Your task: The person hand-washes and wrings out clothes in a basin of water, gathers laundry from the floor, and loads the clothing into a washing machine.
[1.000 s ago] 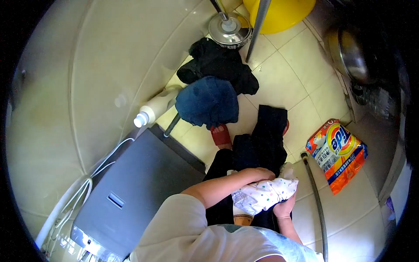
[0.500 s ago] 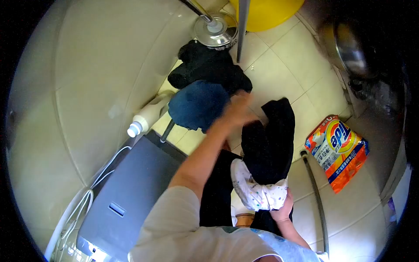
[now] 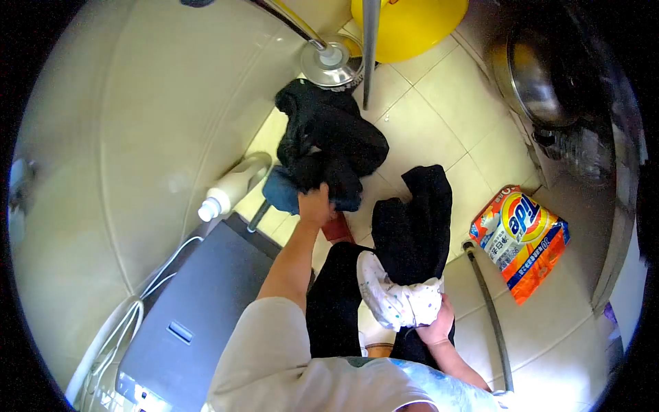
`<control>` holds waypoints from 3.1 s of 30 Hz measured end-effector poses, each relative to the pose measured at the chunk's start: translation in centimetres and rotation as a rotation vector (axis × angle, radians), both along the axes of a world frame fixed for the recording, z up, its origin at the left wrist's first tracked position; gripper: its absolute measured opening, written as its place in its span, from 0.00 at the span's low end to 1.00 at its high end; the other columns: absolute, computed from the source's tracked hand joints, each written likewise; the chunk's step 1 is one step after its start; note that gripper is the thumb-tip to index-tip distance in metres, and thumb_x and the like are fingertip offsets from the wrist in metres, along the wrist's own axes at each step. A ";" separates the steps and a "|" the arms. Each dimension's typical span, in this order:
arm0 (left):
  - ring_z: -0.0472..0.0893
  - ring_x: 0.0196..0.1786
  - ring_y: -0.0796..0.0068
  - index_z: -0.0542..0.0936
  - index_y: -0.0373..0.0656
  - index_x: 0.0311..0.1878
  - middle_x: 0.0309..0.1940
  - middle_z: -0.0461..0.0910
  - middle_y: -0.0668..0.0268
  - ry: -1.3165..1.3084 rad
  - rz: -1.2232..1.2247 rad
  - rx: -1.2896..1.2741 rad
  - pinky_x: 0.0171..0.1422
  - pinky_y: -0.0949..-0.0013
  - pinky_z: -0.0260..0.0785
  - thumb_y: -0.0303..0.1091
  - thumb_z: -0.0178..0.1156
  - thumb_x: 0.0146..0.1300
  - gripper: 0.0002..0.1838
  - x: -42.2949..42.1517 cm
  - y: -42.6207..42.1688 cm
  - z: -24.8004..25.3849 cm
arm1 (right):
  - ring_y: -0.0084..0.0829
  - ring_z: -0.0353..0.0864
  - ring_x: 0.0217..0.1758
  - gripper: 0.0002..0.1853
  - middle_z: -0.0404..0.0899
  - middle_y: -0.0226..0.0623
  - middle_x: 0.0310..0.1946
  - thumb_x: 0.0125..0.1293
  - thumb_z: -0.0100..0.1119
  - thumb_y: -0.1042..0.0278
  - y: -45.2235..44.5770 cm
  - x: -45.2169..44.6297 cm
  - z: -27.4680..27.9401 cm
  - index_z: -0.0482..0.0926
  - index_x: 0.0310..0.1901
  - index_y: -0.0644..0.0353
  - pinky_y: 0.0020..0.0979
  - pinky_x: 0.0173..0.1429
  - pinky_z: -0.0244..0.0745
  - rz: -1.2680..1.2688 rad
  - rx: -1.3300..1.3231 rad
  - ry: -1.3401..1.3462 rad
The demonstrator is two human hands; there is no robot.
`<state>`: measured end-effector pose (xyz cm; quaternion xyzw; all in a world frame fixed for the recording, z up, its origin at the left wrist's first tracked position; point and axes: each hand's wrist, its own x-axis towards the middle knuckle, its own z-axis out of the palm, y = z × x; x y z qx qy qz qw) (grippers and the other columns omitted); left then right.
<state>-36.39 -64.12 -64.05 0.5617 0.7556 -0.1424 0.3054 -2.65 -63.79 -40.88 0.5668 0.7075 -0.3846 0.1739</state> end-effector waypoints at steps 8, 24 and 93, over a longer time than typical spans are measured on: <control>0.80 0.37 0.52 0.66 0.39 0.51 0.31 0.80 0.51 -0.196 0.278 -0.272 0.41 0.54 0.71 0.47 0.68 0.43 0.35 4.3 -6.6 12.0 | 0.43 0.72 0.45 0.19 0.78 0.39 0.35 0.40 0.65 0.60 -1.2 1.2 -1.0 0.78 0.37 0.55 0.41 0.49 0.67 -0.035 -0.016 0.056; 0.75 0.51 0.69 0.68 0.37 0.59 0.50 0.76 0.59 -0.571 0.869 0.070 0.58 0.67 0.65 0.28 0.62 0.50 0.30 -0.3 -13.6 41.0 | 0.46 0.76 0.43 0.24 0.79 0.44 0.37 0.46 0.61 0.48 -2.2 0.8 -0.3 0.78 0.43 0.53 0.42 0.48 0.72 -0.067 0.040 0.067; 0.73 0.52 0.62 0.68 0.31 0.56 0.52 0.72 0.53 -0.727 1.531 1.186 0.60 0.64 0.62 0.31 0.54 0.56 0.24 8.5 -5.9 55.6 | 0.33 0.80 0.40 0.19 0.78 0.34 0.41 0.53 0.64 0.71 52.0 14.3 74.1 0.73 0.48 0.56 0.38 0.42 0.77 -0.717 1.084 2.238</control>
